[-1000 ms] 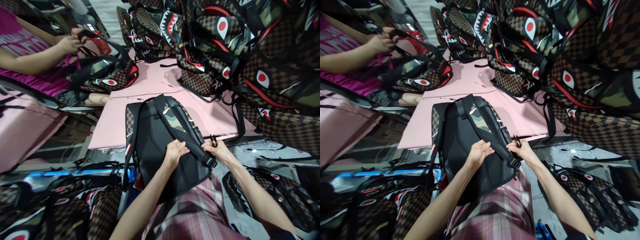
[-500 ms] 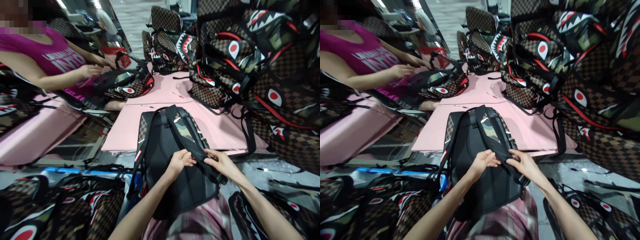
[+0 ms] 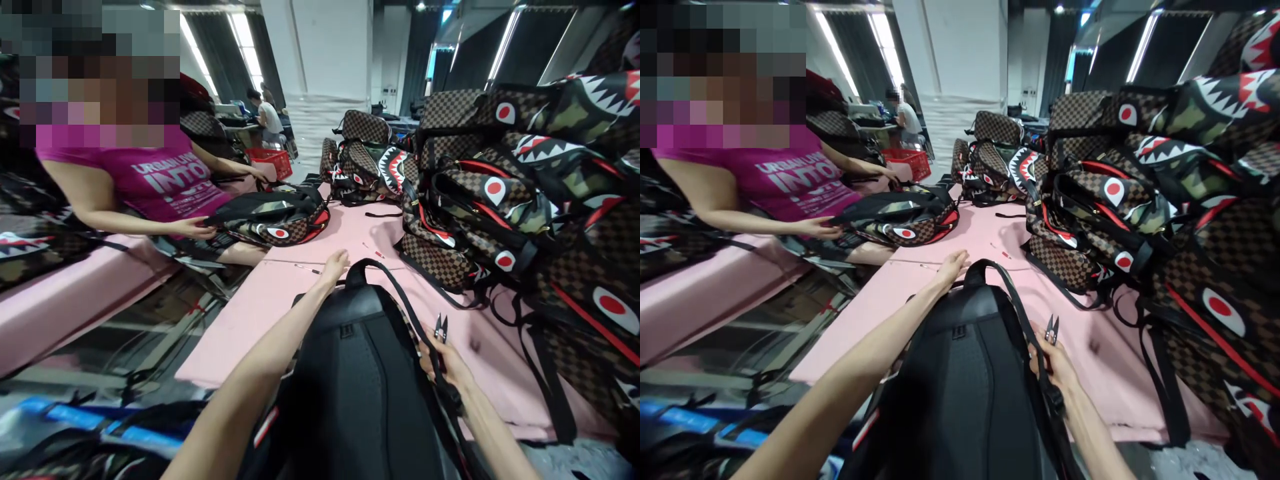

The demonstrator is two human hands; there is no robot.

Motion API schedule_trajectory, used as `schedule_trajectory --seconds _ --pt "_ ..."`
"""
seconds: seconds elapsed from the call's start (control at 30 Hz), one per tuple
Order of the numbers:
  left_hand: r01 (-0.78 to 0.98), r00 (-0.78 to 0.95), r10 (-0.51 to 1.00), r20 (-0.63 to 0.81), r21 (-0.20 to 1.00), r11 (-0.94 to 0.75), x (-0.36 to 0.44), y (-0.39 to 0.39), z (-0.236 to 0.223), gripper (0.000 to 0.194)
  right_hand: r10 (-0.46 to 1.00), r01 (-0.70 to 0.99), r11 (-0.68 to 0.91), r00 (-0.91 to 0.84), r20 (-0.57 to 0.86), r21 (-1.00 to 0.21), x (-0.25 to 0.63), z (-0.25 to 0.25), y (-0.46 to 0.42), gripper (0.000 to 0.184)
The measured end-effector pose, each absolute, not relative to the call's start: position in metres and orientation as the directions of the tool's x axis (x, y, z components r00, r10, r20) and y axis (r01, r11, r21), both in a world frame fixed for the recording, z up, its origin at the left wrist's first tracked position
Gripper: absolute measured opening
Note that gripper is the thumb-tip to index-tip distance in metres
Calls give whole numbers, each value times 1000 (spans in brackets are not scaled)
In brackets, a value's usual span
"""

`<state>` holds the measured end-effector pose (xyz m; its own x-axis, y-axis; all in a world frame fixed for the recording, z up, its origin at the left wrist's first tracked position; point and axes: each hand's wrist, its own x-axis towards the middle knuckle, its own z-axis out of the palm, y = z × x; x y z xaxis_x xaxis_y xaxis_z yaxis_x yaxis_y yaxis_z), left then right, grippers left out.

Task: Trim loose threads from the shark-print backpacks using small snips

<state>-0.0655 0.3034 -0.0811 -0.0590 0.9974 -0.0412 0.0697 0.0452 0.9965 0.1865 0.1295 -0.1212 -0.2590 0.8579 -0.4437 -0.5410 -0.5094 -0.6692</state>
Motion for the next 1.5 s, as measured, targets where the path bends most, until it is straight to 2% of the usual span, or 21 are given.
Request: schedule_trajectory --seconds 0.17,0.27,0.33,0.43,0.53,0.6,0.67,0.73,0.9,0.97,1.0,1.07,1.1,1.13,1.17,1.23,1.33,1.43,1.5 --pt "54 304 952 -30 998 14 -49 326 -87 20 804 -570 -587 -323 -499 -576 189 -137 127 41" --pt "55 386 921 -52 998 33 -42 332 -88 16 788 -559 -611 -365 -496 -560 191 -141 131 43" --pt "57 384 919 -83 996 66 -39 334 -90 27 783 -529 -620 -371 -500 -579 196 -142 134 41" --pt "67 367 918 -150 989 135 -35 336 -90 38 815 -431 -580 -284 -505 -692 209 -139 136 46" --pt "85 358 909 -215 977 197 -32 337 -89 37 870 -203 -491 -155 -468 -847 222 -125 130 52" --pt "97 347 905 -246 969 226 -31 336 -89 36 911 -58 -405 -111 -398 -912 226 -112 124 50" --pt "108 339 902 -267 964 245 -30 335 -90 36 930 9 -358 -84 -357 -934 224 -105 120 44" --pt "127 333 901 -280 959 252 -29 334 -91 37 922 -13 -385 -38 -384 -923 220 -106 118 44" --pt "204 309 912 -268 956 212 -28 336 -82 37 861 -268 -485 21 -509 -832 216 -133 120 41" --pt "248 252 949 -188 961 124 -36 327 -71 36 842 -347 -501 19 -539 -793 220 -140 118 36" --pt "308 195 976 -101 951 37 -44 315 -66 35 834 -374 -504 23 -551 -779 222 -142 116 35" --pt "532 57 990 128 835 -138 -67 272 -61 39 814 -410 -517 36 -579 -752 226 -146 110 33" --pt "670 6 972 236 720 -180 -79 239 -63 46 803 -428 -526 36 -595 -735 228 -149 107 33" --pt "777 -37 960 277 612 -146 -91 202 -69 58 788 -446 -540 29 -615 -714 230 -153 105 33" --pt "846 -62 963 264 525 -89 -103 161 -79 68 770 -458 -562 16 -638 -689 232 -158 102 34" --pt "893 -132 976 174 449 41 -124 83 -103 71 733 -464 -604 -5 -680 -648 236 -168 98 35" --pt "788 -314 948 56 571 228 -155 18 -121 54 703 -424 -645 -2 -711 -636 240 -176 92 36" --pt "623 -418 908 39 739 255 -185 36 -100 37 721 -326 -646 37 -692 -690 237 -169 85 39" --pt "377 -421 890 -177 857 350 -197 76 -79 34 751 -213 -628 90 -655 -749 233 -159 82 42"
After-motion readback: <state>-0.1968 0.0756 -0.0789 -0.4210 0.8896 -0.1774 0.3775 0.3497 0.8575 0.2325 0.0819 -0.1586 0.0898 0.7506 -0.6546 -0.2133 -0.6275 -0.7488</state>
